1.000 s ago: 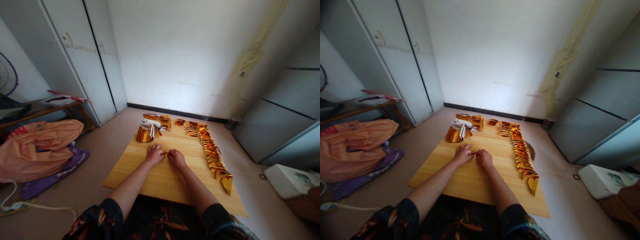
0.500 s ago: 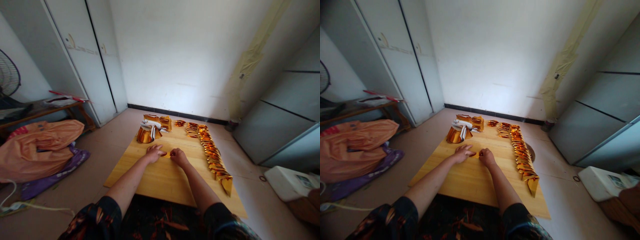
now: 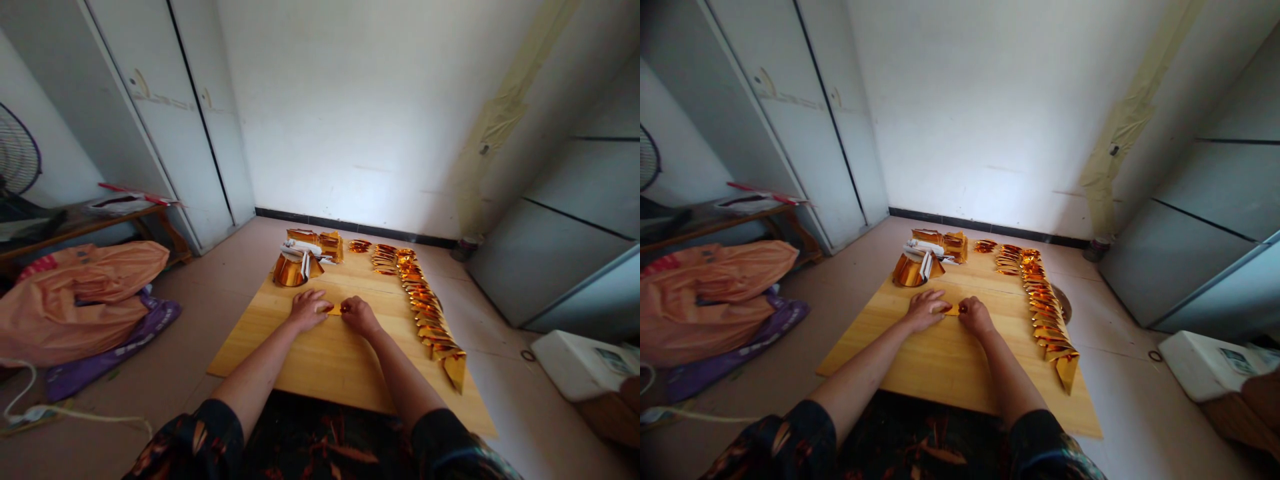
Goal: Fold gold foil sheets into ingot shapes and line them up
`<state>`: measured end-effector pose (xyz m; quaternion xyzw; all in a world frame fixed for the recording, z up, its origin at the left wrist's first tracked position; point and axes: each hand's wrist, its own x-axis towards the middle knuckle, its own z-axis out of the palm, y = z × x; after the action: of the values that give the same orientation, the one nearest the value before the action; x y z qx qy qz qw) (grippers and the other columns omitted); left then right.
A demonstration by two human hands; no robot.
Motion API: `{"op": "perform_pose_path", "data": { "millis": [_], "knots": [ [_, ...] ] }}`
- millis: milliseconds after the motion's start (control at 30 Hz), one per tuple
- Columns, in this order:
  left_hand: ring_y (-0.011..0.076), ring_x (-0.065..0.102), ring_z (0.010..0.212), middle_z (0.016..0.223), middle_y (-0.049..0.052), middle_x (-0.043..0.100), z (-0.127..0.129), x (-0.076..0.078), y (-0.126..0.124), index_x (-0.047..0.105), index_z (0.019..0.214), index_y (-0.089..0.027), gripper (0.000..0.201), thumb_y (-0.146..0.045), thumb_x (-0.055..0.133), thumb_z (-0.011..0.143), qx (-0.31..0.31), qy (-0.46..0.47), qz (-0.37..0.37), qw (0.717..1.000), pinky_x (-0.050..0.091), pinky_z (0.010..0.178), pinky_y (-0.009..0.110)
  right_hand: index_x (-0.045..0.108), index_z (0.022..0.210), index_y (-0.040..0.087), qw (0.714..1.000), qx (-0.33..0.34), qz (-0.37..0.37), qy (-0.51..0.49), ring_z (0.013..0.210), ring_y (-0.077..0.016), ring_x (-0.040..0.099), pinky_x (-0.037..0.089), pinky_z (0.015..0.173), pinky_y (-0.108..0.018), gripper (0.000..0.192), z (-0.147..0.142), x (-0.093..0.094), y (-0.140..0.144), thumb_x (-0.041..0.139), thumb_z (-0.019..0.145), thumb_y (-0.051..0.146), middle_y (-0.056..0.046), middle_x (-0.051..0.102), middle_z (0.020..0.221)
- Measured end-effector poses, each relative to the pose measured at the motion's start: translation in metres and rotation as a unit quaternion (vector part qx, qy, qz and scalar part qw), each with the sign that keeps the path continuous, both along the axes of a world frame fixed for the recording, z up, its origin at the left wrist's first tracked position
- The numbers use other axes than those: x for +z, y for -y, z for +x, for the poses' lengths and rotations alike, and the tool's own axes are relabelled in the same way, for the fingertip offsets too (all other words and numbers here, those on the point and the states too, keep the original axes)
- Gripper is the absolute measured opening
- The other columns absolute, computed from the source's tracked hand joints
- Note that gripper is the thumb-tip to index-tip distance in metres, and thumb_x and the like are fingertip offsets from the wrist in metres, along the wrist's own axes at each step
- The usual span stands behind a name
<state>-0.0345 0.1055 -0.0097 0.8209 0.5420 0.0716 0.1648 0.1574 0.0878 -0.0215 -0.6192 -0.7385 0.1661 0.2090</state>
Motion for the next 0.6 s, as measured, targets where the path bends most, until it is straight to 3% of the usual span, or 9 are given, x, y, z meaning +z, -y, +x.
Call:
{"op": "perform_pose_path", "data": {
  "millis": [233, 467, 600],
  "knots": [
    [0.0252, 0.031, 0.134, 0.143, -0.007, 0.041, 0.0, -0.006, -0.001, 0.063, 0.11, -0.043, 0.03, -0.044, 0.046, 0.086, -0.003, 0.015, 0.02, 1.0, 0.02, 0.108, 0.048, 0.068, 0.087, 0.016, 0.999, 0.022, 0.037, -0.001, 0.078, -0.0123, 0.058, 0.043, 0.071, -0.019, 0.017, 0.0, 0.001, 0.005, 0.056, 0.077, 0.01, -0.005, 0.063, 0.086],
    [0.0265, 0.036, 0.13, 0.138, -0.003, 0.048, 0.002, -0.012, 0.004, 0.063, 0.111, -0.039, 0.028, -0.038, 0.048, 0.087, 0.001, 0.051, 0.08, 0.996, 0.023, 0.105, 0.049, 0.065, 0.085, 0.017, 0.981, 0.033, 0.07, 0.177, 0.059, -0.0091, 0.053, 0.033, 0.052, -0.02, 0.023, -0.004, -0.003, 0.013, 0.042, 0.092, 0.02, -0.005, 0.061, 0.088],
    [0.0214, 0.049, 0.117, 0.127, 0.002, 0.058, 0.015, -0.009, 0.011, 0.049, 0.128, -0.031, 0.05, -0.027, 0.058, 0.079, 0.05, 0.115, 0.106, 0.987, 0.03, 0.102, 0.039, 0.061, 0.086, 0.018, 0.975, 0.003, 0.118, 0.19, 0.057, -0.0085, 0.051, 0.028, 0.048, -0.021, 0.025, -0.009, -0.011, 0.017, 0.038, 0.094, 0.023, -0.003, 0.059, 0.086]
  ]
}}
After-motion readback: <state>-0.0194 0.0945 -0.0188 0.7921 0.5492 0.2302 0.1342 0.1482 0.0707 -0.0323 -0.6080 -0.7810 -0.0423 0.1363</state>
